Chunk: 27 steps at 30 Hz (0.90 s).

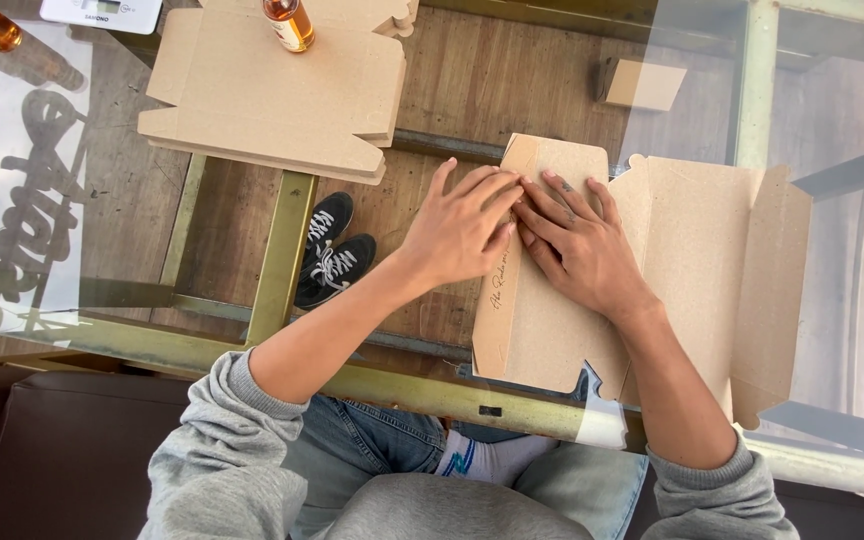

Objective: Assembling a cardboard box by folding flaps and pressing them into place to secure the structure.

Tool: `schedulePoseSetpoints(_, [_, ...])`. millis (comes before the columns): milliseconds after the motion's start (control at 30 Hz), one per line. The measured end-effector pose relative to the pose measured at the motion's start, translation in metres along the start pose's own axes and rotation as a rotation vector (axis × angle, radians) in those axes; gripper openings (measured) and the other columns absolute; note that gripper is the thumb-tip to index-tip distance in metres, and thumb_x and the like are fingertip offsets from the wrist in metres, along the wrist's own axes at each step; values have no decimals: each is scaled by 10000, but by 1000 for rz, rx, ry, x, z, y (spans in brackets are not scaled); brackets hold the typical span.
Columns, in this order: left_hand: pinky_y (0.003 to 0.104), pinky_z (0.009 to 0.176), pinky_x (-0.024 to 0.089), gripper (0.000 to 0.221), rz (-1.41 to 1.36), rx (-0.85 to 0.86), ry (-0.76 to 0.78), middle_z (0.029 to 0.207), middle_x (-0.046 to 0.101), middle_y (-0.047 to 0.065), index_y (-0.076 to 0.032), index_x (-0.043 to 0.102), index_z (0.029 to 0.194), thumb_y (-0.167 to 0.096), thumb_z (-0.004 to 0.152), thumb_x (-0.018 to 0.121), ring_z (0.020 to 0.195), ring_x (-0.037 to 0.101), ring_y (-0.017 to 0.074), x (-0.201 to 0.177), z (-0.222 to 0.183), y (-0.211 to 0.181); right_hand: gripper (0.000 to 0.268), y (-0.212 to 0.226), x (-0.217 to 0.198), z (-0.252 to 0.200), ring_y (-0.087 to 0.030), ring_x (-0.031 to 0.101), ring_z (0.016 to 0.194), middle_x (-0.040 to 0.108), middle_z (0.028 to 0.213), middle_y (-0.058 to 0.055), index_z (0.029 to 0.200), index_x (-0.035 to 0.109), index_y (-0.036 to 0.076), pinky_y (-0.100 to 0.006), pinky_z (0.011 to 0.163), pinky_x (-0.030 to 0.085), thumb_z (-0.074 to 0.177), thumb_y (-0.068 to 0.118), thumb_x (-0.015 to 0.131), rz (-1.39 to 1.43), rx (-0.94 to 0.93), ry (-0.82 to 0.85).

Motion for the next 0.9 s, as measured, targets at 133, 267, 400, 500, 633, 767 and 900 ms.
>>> schedulePoseSetpoints(133, [546, 1101, 358, 384, -62, 56, -169, 1268, 615, -17, -203, 689, 1221, -363, 874, 660, 1258, 553, 183, -9, 3, 8, 353, 1, -2, 1, -283, 483, 1454, 586, 1522, -62, 1366, 673, 194, -562, 1160, 252, 1065, 313, 531, 21, -1, -6])
schedulePoseSetpoints(267, [410, 1057, 437, 136, -197, 256, -270, 1037, 657, -32, -157, 736, 942, -278, 881, 721, 1108, 631, 165, -16, 1, 3, 341, 2, -1, 0, -284, 490, 1450, 587, 1524, -61, 1351, 679, 183, -562, 1158, 254, 1066, 298, 531, 22, -14, -12])
schedulePoseSetpoints(400, [360, 949, 535, 140, -417, 355, -230, 905, 659, -37, -130, 716, 767, -207, 882, 731, 981, 669, 174, -36, -1, -2, 343, 3, -2, 1, -296, 490, 1448, 585, 1526, -70, 1350, 683, 169, -575, 1156, 255, 1063, 286, 535, 31, -17, -9])
schedulePoseSetpoints(500, [350, 920, 551, 211, -424, 401, -191, 841, 675, -7, -101, 729, 712, -197, 900, 715, 944, 693, 184, -41, -2, -8, 349, 3, -3, 1, -296, 481, 1453, 576, 1536, -64, 1359, 675, 166, -571, 1161, 244, 1055, 267, 536, 45, -8, 4])
schedulePoseSetpoints(633, [348, 892, 558, 280, -435, 433, -174, 814, 666, -10, -109, 679, 647, -230, 899, 692, 916, 686, 176, -34, -6, -11, 348, 2, -2, 0, -296, 483, 1450, 579, 1531, -62, 1362, 673, 174, -576, 1161, 247, 1061, 279, 533, 53, 3, 8])
schedulePoseSetpoints(767, [332, 856, 563, 361, -450, 441, -86, 746, 652, -11, -136, 653, 593, -277, 925, 633, 832, 670, 159, -31, -6, -16, 349, 1, -1, 1, -287, 476, 1455, 577, 1533, -56, 1372, 668, 185, -570, 1167, 240, 1065, 285, 536, 55, 2, 7])
schedulePoseSetpoints(900, [313, 700, 542, 428, -513, 476, -158, 668, 557, -6, -103, 569, 525, -303, 896, 643, 718, 632, 179, -44, -9, -27, 339, 1, -2, 0, -283, 470, 1461, 566, 1546, -52, 1357, 673, 175, -562, 1171, 230, 1073, 292, 528, 59, -2, 8])
Point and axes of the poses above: each hand's wrist, its own z-axis towards the middle knuckle, its own x-axis out of the palm, y = z × x, the point moved 8 cm from there along z, towards the middle knuckle
